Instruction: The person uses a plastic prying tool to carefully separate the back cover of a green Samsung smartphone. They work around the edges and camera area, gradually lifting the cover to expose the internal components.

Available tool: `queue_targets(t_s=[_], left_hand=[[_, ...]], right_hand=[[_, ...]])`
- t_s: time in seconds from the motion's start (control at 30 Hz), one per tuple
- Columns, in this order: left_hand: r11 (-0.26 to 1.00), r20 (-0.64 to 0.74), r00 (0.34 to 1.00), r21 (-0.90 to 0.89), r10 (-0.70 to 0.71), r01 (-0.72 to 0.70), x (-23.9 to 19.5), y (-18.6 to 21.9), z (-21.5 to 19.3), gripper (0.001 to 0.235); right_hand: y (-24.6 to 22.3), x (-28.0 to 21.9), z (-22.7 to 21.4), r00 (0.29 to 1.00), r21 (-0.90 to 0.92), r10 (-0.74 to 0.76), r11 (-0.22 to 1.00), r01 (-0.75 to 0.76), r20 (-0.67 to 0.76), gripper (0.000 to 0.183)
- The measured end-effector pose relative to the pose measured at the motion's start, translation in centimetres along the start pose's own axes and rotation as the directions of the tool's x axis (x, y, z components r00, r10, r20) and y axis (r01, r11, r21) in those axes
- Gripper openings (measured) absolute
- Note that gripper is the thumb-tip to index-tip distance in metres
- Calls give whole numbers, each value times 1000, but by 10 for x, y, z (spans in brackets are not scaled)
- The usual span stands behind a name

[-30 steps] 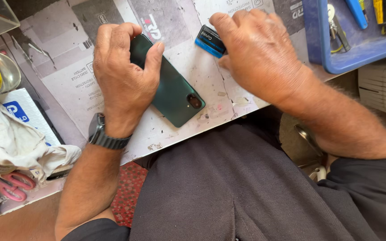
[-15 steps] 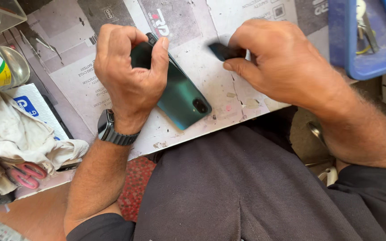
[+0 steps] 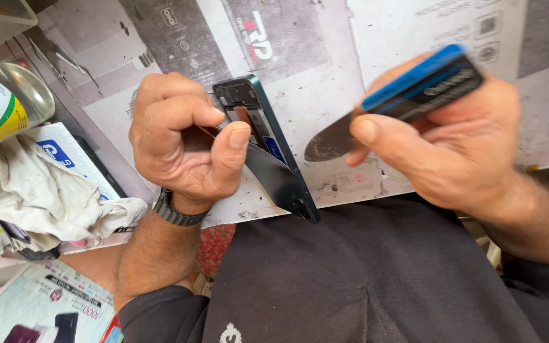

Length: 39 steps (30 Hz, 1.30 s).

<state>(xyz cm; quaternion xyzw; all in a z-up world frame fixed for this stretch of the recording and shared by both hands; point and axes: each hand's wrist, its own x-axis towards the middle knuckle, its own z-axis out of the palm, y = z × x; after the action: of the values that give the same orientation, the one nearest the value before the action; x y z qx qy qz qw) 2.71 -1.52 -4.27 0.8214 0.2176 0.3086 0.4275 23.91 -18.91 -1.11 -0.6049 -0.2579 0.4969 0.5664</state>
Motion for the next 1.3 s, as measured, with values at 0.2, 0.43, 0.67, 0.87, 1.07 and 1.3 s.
queue_targets(t_s=[0.2,0.43,0.67,0.87,1.07,1.3], left_hand=[[995,53,998,-100,23,-18,0,-4,-5,29],[990,113,994,-137,-3,18,1,-7,-9,29],[1000,138,990,-21,-7,10,0,-7,-8,29],[997,146,988,69,-45,36,1,-6,5,25],[979,183,983,198,3,-40,3,-9,17,28],[945,212,975,299,69,-132,4,-10,21,29]], right_hand=[[-7,2,7,999,-83,-19,996,23,45,15],[-1,13,14,996,-151,-64,986,72,57,17],[4,15,13,976,-304,-158,932,197,147,22],[12,17,8,967,-340,57,940,32,249,21],[14,23,12,949,-397,114,918,12,293,13],[10,17,17,957,-499,132,867,15,258,11]])
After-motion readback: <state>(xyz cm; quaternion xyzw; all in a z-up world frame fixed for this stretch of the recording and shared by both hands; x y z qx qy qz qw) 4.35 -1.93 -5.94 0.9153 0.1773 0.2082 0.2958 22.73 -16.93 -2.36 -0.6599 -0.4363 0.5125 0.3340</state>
